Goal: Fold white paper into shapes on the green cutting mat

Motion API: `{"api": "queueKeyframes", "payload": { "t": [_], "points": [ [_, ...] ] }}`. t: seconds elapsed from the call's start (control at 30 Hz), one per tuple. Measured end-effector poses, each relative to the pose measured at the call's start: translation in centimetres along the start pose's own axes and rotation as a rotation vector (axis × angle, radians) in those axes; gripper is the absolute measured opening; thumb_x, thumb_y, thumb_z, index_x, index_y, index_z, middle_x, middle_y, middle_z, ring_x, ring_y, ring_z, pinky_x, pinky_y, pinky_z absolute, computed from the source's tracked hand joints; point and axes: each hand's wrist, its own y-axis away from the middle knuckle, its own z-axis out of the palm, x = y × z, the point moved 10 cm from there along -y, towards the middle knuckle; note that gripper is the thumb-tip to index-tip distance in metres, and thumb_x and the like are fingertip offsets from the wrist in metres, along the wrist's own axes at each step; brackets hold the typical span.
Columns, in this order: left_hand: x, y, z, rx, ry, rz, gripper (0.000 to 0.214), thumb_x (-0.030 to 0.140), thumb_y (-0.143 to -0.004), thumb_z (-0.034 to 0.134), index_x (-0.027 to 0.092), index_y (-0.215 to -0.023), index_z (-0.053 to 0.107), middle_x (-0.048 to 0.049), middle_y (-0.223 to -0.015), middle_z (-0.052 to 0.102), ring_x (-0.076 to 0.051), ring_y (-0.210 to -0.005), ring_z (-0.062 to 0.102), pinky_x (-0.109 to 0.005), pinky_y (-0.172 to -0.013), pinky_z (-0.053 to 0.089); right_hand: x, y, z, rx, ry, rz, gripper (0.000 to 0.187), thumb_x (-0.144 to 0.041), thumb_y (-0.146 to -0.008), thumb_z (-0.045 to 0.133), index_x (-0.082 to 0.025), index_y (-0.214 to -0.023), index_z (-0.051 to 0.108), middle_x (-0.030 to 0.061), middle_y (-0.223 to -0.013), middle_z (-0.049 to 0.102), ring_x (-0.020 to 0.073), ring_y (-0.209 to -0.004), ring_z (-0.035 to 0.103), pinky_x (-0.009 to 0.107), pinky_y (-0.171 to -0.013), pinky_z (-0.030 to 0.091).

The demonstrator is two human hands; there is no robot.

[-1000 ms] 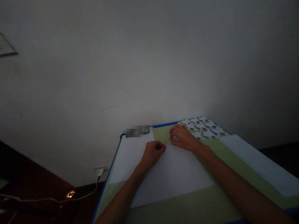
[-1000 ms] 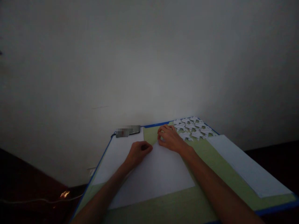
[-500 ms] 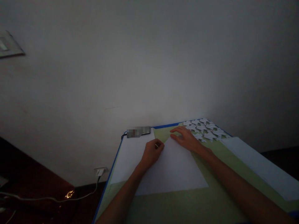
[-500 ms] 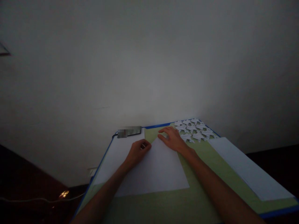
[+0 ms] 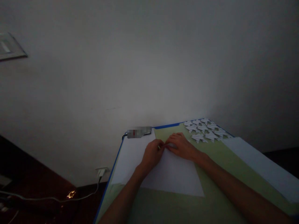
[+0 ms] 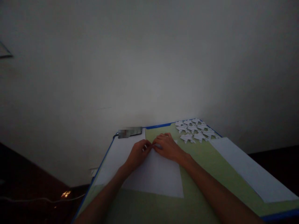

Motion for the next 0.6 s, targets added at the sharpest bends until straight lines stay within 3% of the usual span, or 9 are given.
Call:
{"api": "queueKeyframes", "payload": {
  "t": [0.17, 0.33, 0.6],
  "points": [
    [1.0, 0.2, -0.1, -0.017, -0.108, 0.049, 0.011, 0.014, -0.085, 0.058, 0.018, -0.082, 0.069, -0.0048, -0.086, 0.069, -0.016, -0.075, 0.062, -0.027, -0.073, 0.045, -1.0, -0.1, 0.0, 0.0, 0.057, -0.031, 0.007, -0.021, -0.092, 0.063, -0.021, -0.095, 0.069, 0.0035, -0.093, 0.073, 0.0207, -0.096, 0.063, 0.041, -0.095, 0.034],
    [0.5, 0.1, -0.5, -0.023, -0.18, 0.006, 0.008, 0.017, -0.082, 0.062, 0.019, -0.08, 0.069, -0.0039, -0.08, 0.071, -0.017, -0.071, 0.062, -0.028, -0.072, 0.044, -1.3, -0.2, -0.5, 0.014, 0.079, -0.057, 0.008, -0.02, -0.092, 0.062, -0.021, -0.092, 0.07, 0.0037, -0.092, 0.074, 0.021, -0.095, 0.064, 0.042, -0.096, 0.032],
    [-0.7, -0.2, -1.2, -0.077, -0.137, -0.076, 0.008, 0.02, -0.078, 0.063, 0.019, -0.076, 0.07, -0.0041, -0.078, 0.072, -0.018, -0.073, 0.063, -0.028, -0.07, 0.043, 0.7, -0.1, -2.3, 0.106, 0.152, -0.009, 0.012, -0.023, -0.097, 0.057, -0.021, -0.092, 0.068, 0.0041, -0.094, 0.075, 0.0225, -0.099, 0.064, 0.044, -0.097, 0.03]
  ]
}}
